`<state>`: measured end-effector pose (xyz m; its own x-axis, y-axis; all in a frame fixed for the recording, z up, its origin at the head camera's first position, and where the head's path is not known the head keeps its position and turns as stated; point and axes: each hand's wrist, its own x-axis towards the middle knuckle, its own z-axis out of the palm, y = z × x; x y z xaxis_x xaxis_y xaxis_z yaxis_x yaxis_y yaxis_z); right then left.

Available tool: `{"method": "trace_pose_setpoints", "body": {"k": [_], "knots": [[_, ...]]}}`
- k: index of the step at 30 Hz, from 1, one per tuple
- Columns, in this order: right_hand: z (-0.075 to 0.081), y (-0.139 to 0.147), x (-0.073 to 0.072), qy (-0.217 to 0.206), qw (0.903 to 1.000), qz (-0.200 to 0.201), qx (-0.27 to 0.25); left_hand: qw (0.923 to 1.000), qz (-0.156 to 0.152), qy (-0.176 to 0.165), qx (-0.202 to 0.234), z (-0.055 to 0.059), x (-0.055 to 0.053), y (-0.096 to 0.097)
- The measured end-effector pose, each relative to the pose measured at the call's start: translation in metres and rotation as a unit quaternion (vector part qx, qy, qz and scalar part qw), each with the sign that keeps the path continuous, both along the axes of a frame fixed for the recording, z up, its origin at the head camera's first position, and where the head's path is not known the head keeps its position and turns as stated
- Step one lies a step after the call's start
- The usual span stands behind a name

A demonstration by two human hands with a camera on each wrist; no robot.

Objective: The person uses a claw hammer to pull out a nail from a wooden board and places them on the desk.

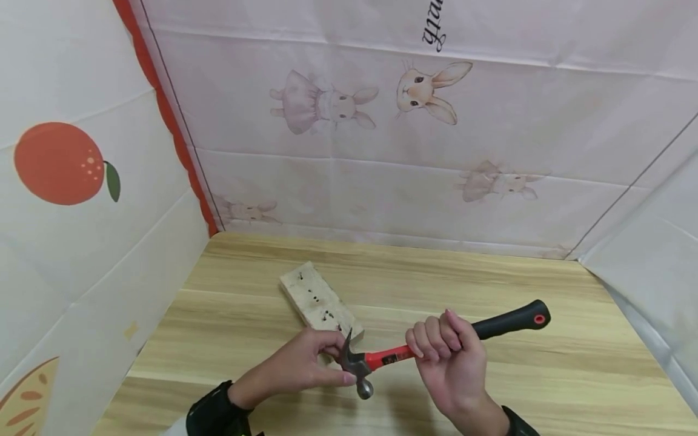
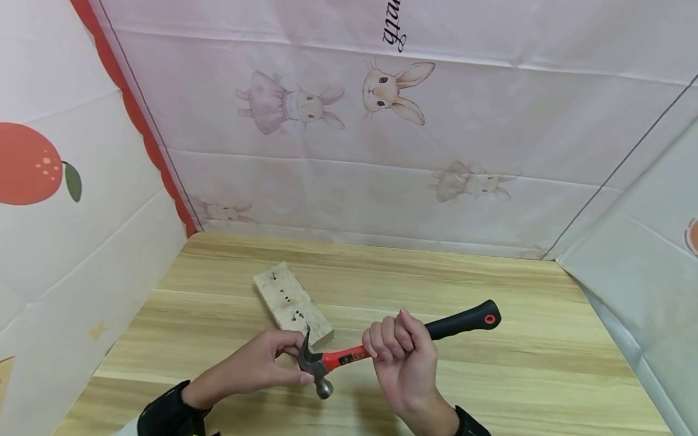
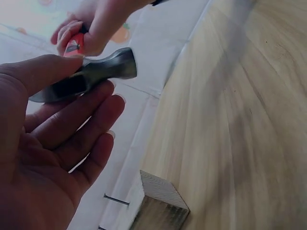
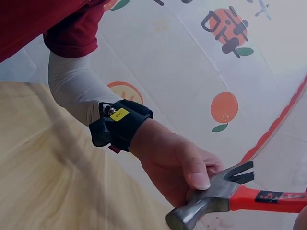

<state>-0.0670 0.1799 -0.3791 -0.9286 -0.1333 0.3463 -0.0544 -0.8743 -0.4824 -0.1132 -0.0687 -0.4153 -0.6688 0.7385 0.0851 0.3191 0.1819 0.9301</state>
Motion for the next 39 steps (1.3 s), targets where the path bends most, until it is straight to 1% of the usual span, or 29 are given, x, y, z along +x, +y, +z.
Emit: {"method": "trace_pose_setpoints", "body": {"k": [2, 5, 8, 10, 12, 14, 15, 17, 19, 20, 22, 25, 28, 31, 33, 39], "knots": [[0.002, -0.001, 0.001, 0.01, 0.9999, -0.008, 0.003, 0.9998, -0.008, 0.019, -0.002, -0.001, 0.0, 0.001], [0.004, -0.002, 0.002, 0.018, 0.9997, -0.016, 0.008, 0.9979, -0.033, 0.054, 0.012, -0.002, -0.001, 0.001], [0.006, -0.001, 0.003, 0.029, 0.9992, -0.017, 0.022, 0.9929, -0.058, 0.101, 0.025, -0.001, -0.003, 0.0], [0.007, 0.0, 0.003, 0.039, 0.9987, -0.016, 0.03, 0.9897, -0.062, 0.126, 0.028, 0.002, -0.007, -0.004], [0.007, 0.003, 0.004, 0.054, 0.9976, -0.016, 0.04, 0.9852, -0.045, 0.165, 0.019, 0.007, -0.013, -0.009], [0.006, 0.006, 0.005, 0.067, 0.9963, -0.017, 0.052, 0.9786, -0.017, 0.205, 0.008, 0.012, -0.022, -0.017], [0.006, 0.008, 0.006, 0.073, 0.9955, -0.018, 0.058, 0.9743, 0.001, 0.225, 0.0, 0.014, -0.027, -0.022], [0.006, 0.011, 0.007, 0.088, 0.9935, -0.02, 0.07, 0.9629, 0.045, 0.265, -0.024, 0.019, -0.038, -0.032], [0.005, 0.014, 0.007, 0.098, 0.9917, -0.023, 0.079, 0.953, 0.082, 0.288, -0.046, 0.022, -0.048, -0.043], [0.004, 0.015, 0.007, 0.102, 0.9911, -0.024, 0.082, 0.9488, 0.1, 0.294, -0.059, 0.023, -0.053, -0.047], [0.003, 0.017, 0.008, 0.107, 0.9902, -0.026, 0.087, 0.9423, 0.128, 0.298, -0.083, 0.025, -0.06, -0.055], [0.001, 0.02, 0.008, 0.106, 0.9898, -0.027, 0.091, 0.9395, 0.148, 0.289, -0.109, 0.025, -0.07, -0.062], [-0.001, 0.021, 0.008, 0.107, 0.9889, -0.03, 0.099, 0.9382, 0.155, 0.278, -0.135, 0.021, -0.078, -0.067], [-0.002, 0.022, 0.008, 0.109, 0.9872, -0.036, 0.111, 0.934, 0.159, 0.272, -0.168, 0.015, -0.088, -0.071], [-0.002, 0.022, 0.009, 0.111, 0.986, -0.039, 0.118, 0.9325, 0.162, 0.266, -0.184, 0.01, -0.095, -0.073], [-0.004, 0.022, 0.009, 0.118, 0.9842, -0.039, 0.126, 0.9332, 0.172, 0.227, -0.219, -0.003, -0.113, -0.077]]}}
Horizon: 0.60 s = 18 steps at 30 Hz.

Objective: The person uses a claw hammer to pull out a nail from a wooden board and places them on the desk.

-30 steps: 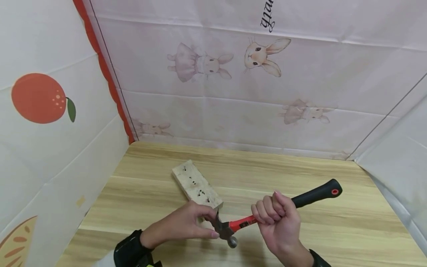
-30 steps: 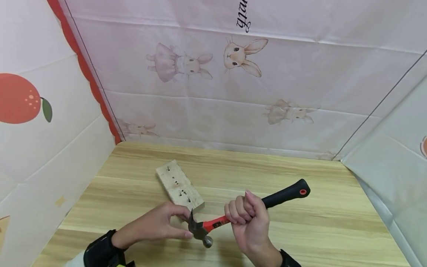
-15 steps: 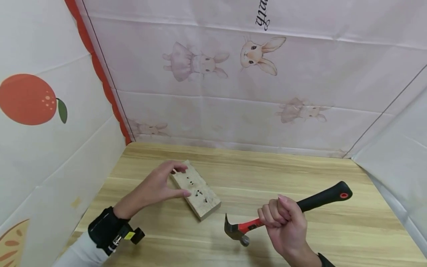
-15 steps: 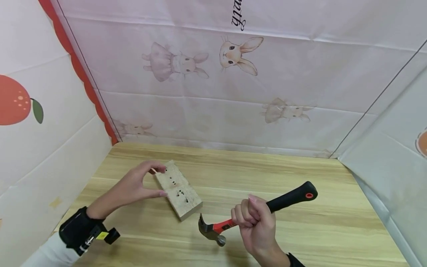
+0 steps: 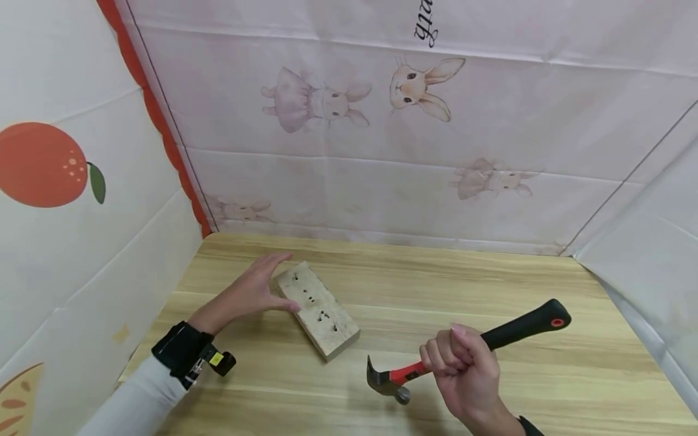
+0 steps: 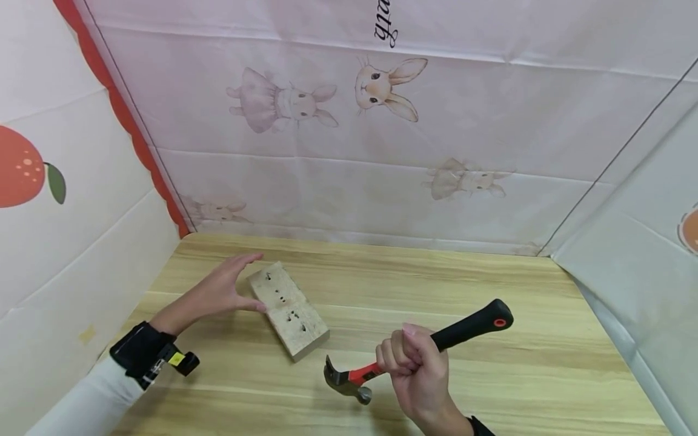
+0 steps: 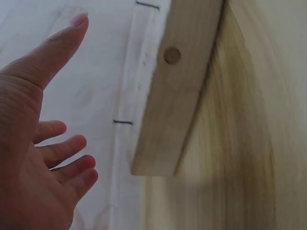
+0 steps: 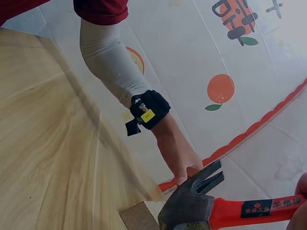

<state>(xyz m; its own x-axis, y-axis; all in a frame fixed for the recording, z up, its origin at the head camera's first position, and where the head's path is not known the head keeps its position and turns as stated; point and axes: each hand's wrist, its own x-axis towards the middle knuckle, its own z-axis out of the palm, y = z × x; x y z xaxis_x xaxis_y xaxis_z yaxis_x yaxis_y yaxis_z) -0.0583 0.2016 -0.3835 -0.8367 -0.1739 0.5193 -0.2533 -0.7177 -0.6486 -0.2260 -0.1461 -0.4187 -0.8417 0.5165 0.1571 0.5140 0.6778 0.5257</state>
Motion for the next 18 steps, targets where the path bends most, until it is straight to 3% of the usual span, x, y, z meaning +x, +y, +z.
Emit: {"method": "trace_pose_setpoints", "body": {"k": [5, 13, 18], "knots": [[-0.003, 0.0, 0.0, 0.004, 1.0, 0.007, -0.002, 0.9992, 0.002, -0.038, -0.01, -0.014, -0.01, -0.001], [-0.006, 0.001, 0.0, 0.001, 1.0, 0.006, 0.0, 0.9932, 0.001, -0.116, 0.01, -0.032, -0.015, 0.0], [-0.007, 0.002, 0.0, -0.007, 0.9999, 0.001, 0.007, 0.992, 0.002, -0.126, 0.004, -0.039, -0.018, 0.003]]}}
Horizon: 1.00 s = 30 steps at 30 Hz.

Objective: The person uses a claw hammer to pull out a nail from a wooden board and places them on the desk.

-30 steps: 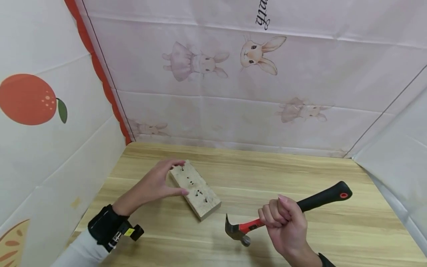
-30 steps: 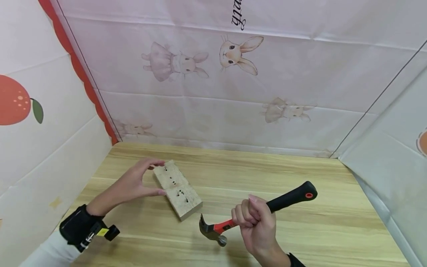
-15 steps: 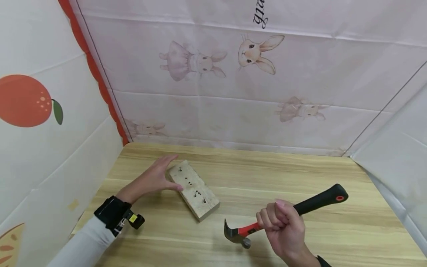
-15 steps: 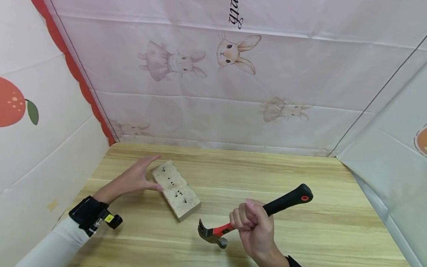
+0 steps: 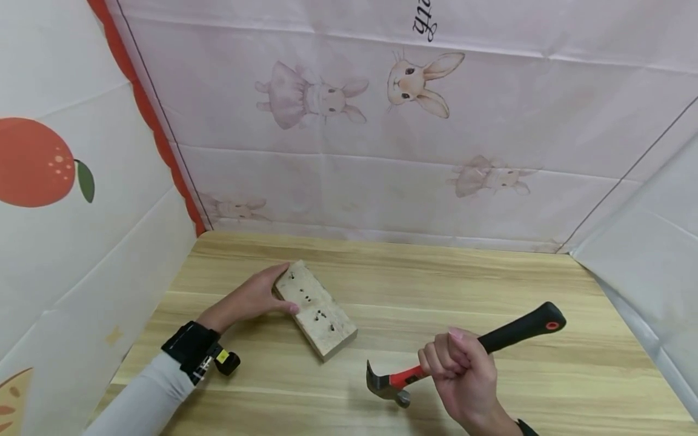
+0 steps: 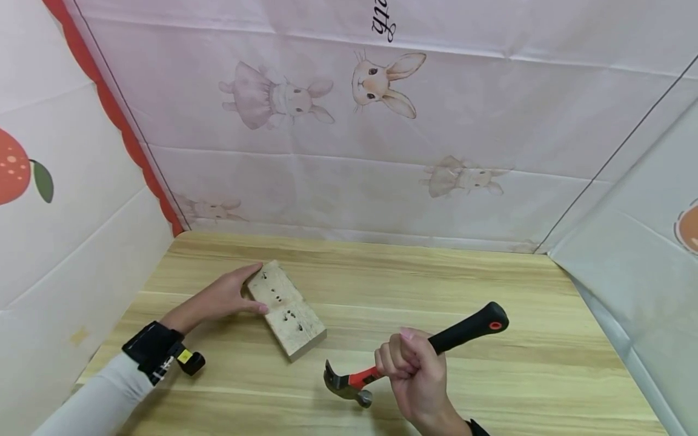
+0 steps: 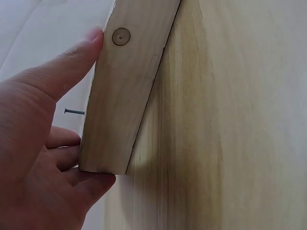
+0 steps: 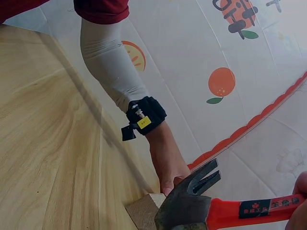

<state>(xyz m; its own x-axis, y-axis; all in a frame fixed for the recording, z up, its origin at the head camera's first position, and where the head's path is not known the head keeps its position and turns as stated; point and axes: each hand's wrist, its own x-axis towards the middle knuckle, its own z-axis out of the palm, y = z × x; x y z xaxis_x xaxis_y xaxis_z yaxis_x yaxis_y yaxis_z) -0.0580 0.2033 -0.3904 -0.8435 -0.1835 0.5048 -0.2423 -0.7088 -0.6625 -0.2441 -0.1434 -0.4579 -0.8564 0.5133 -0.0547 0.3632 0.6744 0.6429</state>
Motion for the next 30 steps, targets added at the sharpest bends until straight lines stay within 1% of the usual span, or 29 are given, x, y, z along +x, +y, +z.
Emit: {"method": "trace_pose_setpoints", "body": {"k": [6, 12, 17, 21, 26, 30], "knots": [[0.0, 0.0, 0.0, -0.001, 1.0, -0.001, 0.004, 0.9996, 0.001, 0.022, -0.017, -0.002, 0.001, 0.0], [0.001, 0.0, 0.0, -0.006, 0.9999, -0.007, 0.01, 0.9989, -0.001, 0.042, -0.021, -0.003, 0.008, 0.002], [0.001, 0.0, 0.001, -0.005, 0.9998, -0.01, 0.019, 0.9983, 0.005, 0.045, -0.036, -0.004, 0.017, 0.006], [0.002, 0.001, 0.0, -0.008, 0.9995, -0.015, 0.028, 0.9974, 0.008, 0.049, -0.052, -0.004, 0.022, 0.008], [0.001, 0.003, -0.001, -0.004, 0.999, -0.024, 0.038, 0.9977, 0.008, 0.038, -0.056, -0.002, 0.026, 0.01], [0.002, 0.005, -0.002, -0.002, 0.9983, -0.036, 0.046, 0.9977, 0.001, 0.031, -0.06, 0.0, 0.03, 0.011]]}}
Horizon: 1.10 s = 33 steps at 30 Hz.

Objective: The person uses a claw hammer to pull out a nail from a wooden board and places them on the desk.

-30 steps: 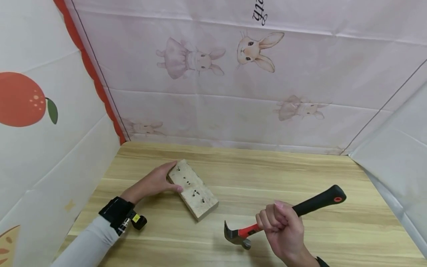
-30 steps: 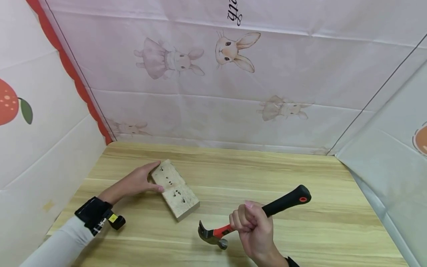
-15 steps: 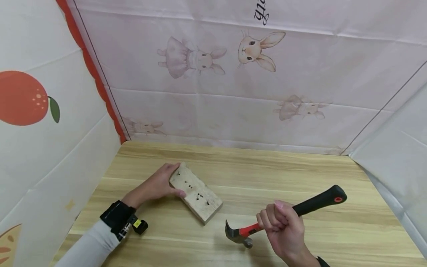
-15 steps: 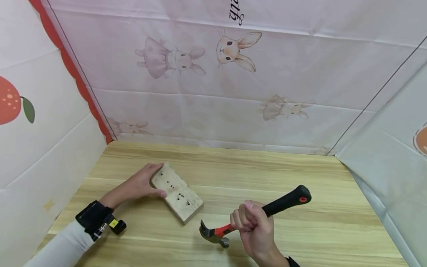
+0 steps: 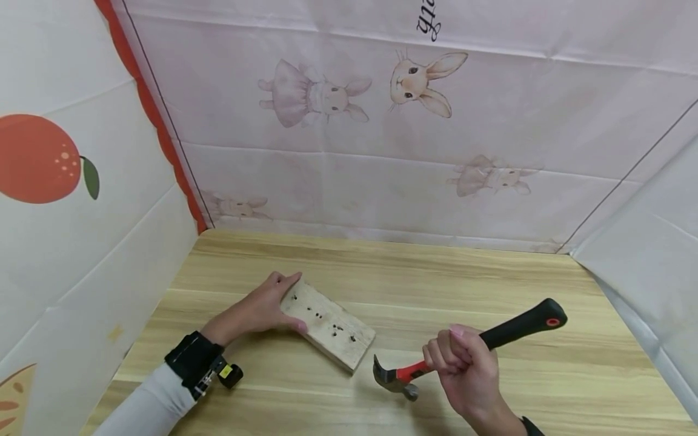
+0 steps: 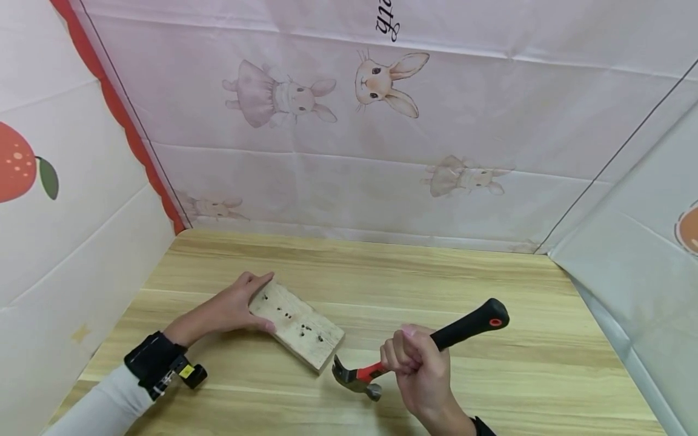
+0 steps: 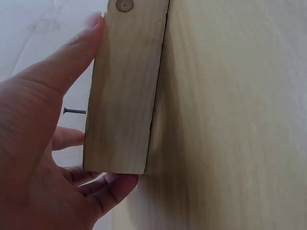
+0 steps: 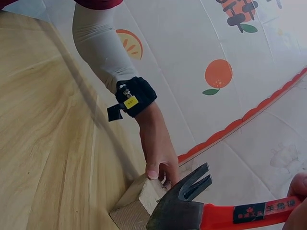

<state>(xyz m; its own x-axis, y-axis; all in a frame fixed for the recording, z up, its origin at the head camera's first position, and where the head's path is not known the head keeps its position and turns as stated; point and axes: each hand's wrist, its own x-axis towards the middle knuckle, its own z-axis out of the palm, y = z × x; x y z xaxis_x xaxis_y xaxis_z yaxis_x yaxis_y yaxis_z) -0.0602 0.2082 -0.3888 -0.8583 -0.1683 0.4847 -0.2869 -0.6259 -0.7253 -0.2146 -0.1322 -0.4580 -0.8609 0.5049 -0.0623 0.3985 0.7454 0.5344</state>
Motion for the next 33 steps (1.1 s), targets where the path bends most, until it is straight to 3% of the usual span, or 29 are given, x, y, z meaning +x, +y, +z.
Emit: {"method": "trace_pose_setpoints", "body": {"k": [10, 21, 27, 33], "knots": [[-0.001, 0.004, -0.008, 0.02, 0.9989, -0.025, 0.035, 0.9998, -0.019, -0.005, -0.007, 0.001, 0.006, 0.006], [0.008, -0.001, -0.026, 0.002, 0.9907, -0.08, 0.11, 0.9999, -0.005, -0.01, -0.003, -0.004, 0.011, 0.013], [0.016, -0.01, -0.033, -0.044, 0.98, -0.115, 0.156, 0.9998, 0.001, -0.019, 0.003, -0.002, 0.014, 0.016], [0.021, -0.02, -0.04, -0.091, 0.9707, -0.103, 0.198, 0.9997, 0.0, -0.025, 0.005, -0.001, 0.016, 0.018]]}}
